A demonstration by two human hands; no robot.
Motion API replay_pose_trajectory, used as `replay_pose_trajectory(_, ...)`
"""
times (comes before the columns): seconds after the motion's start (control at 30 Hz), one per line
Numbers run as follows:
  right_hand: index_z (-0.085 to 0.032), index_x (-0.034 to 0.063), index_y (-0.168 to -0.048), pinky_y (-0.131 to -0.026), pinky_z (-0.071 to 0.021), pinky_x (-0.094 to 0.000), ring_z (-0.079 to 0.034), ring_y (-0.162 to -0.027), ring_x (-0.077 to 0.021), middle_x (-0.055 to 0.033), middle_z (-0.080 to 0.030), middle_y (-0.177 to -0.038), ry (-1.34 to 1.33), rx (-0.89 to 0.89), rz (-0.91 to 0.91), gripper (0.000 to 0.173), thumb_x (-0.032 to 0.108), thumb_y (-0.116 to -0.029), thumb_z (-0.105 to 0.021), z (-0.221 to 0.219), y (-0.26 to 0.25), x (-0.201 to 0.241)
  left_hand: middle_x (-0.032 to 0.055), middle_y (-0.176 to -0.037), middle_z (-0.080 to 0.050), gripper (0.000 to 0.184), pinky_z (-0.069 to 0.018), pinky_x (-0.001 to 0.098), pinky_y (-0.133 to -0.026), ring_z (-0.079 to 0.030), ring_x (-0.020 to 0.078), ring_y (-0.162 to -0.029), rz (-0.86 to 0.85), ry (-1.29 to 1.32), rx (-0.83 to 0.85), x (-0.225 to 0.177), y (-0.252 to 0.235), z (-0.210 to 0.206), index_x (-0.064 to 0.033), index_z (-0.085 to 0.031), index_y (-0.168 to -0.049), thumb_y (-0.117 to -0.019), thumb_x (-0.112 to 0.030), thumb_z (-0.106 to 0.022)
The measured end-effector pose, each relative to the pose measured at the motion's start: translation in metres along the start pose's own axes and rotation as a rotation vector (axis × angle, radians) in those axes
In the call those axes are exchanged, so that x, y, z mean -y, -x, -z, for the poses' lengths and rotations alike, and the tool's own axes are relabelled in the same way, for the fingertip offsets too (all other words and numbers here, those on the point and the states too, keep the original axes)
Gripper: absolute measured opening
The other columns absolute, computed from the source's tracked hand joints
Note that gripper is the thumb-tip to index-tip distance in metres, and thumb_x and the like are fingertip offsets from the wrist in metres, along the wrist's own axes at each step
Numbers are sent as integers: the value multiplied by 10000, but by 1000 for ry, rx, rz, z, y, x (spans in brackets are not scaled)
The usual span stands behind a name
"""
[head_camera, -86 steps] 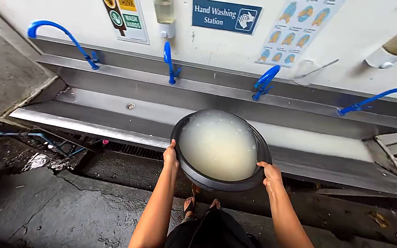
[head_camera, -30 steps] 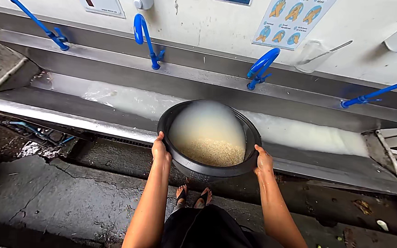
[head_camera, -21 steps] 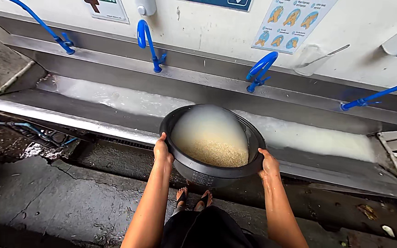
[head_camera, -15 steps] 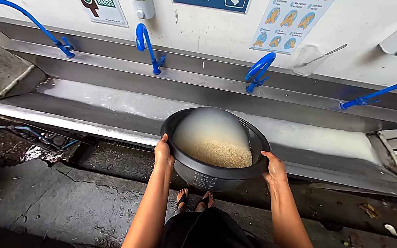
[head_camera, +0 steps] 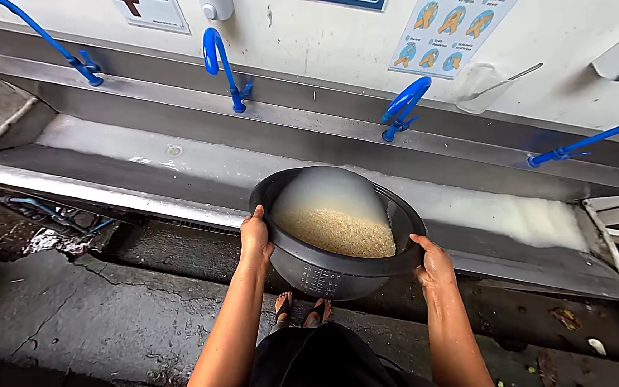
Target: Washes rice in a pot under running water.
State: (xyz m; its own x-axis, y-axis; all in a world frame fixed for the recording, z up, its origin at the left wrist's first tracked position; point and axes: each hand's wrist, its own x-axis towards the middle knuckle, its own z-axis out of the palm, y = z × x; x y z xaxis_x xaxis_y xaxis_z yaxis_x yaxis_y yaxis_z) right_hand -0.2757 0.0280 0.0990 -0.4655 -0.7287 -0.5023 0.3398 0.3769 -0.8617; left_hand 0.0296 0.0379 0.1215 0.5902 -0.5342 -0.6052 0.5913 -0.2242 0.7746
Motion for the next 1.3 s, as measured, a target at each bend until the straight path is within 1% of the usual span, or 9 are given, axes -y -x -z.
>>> replay_pose_trajectory(0.13,-594,-4,-1089,-630,-595,-307,-684,-728,-145,-102,-668,-876,3,-9,-1,105,36,-992,-606,-3,-1,2,159,-1044,-635,311,-569,358,-777,-663,193,-892,-7,-11,17,-2,0,-3,14,-533,-1251,-1113,-255,-461)
replay_pose_trajectory(0.37,-602,-4,-1064,-591,-582,-280,-676,-687,-129,-91,-670,-849,-19,-2,-13,81,43,-998,-609,-6,-3,6,160,-1076,-636,306,-569,353,-797,-665,190,-924,-3,30,28,-6,1,-8,8,-522,-1290,-1115,-232,-449)
replay_pose_trajectory(0.47,-607,6,-1036,-549,-563,-261,-662,-638,-117,-79,-668,-812,-26,-2,-9,55,50,-1002,-608,-8,-4,8,162,-1080,-637,293,-570,357,-794,-667,194,-922,-1,43,22,-8,2,-11,3,-520,-1295,-1114,-216,-449)
replay_pose_trajectory(0.53,-604,17,-1021,-524,-549,-253,-650,-613,-109,-73,-662,-791,-28,-2,-13,43,57,-1006,-606,-8,-5,9,162,-1074,-638,280,-570,356,-787,-668,196,-919,1,44,21,-9,2,-13,3,-522,-1286,-1107,-204,-464)
replay_pose_trajectory(0.6,-604,18,-1029,-527,-554,-257,-655,-621,-113,-77,-664,-798,-25,-1,-22,51,63,-1005,-610,-9,-5,10,165,-1065,-655,267,-577,365,-774,-680,208,-911,5,56,28,-10,1,-14,3,-541,-1266,-1074,-181,-527)
replay_pose_trajectory(0.7,-606,13,-1041,-522,-551,-254,-653,-617,-113,-79,-665,-803,-32,1,-32,65,68,-1006,-612,-10,-5,12,148,-1058,-680,263,-587,386,-789,-693,212,-936,5,104,82,-12,0,-14,-27,-581,-1238,-1041,-201,-568)
replay_pose_trajectory(0.8,-608,16,-999,-437,-490,-218,-599,-519,-86,-63,-650,-740,-30,-1,-34,60,75,-1009,-612,-12,-5,13,129,-1070,-688,259,-586,391,-806,-694,203,-963,-7,138,124,-13,0,-14,-55,-596,-1234,-1044,-224,-547)
replay_pose_trajectory(0.97,-605,23,-962,-378,-428,-195,-542,-453,-63,-53,-628,-685,-51,18,-39,76,72,-1018,-592,-14,-7,16,112,-1049,-691,238,-588,381,-794,-696,195,-944,-25,150,146,-15,-1,-17,-67,-605,-1203,-1046,-231,-534)
replay_pose_trajectory(1.3,-604,19,-952,-354,-360,-178,-458,-405,-47,-42,-594,-654,-42,21,-44,101,87,-1025,-588,-18,-9,19,122,-1057,-697,246,-591,399,-810,-700,210,-969,-23,170,164,-18,-2,-22,-69,-611,-1206,-1036,-232,-541)
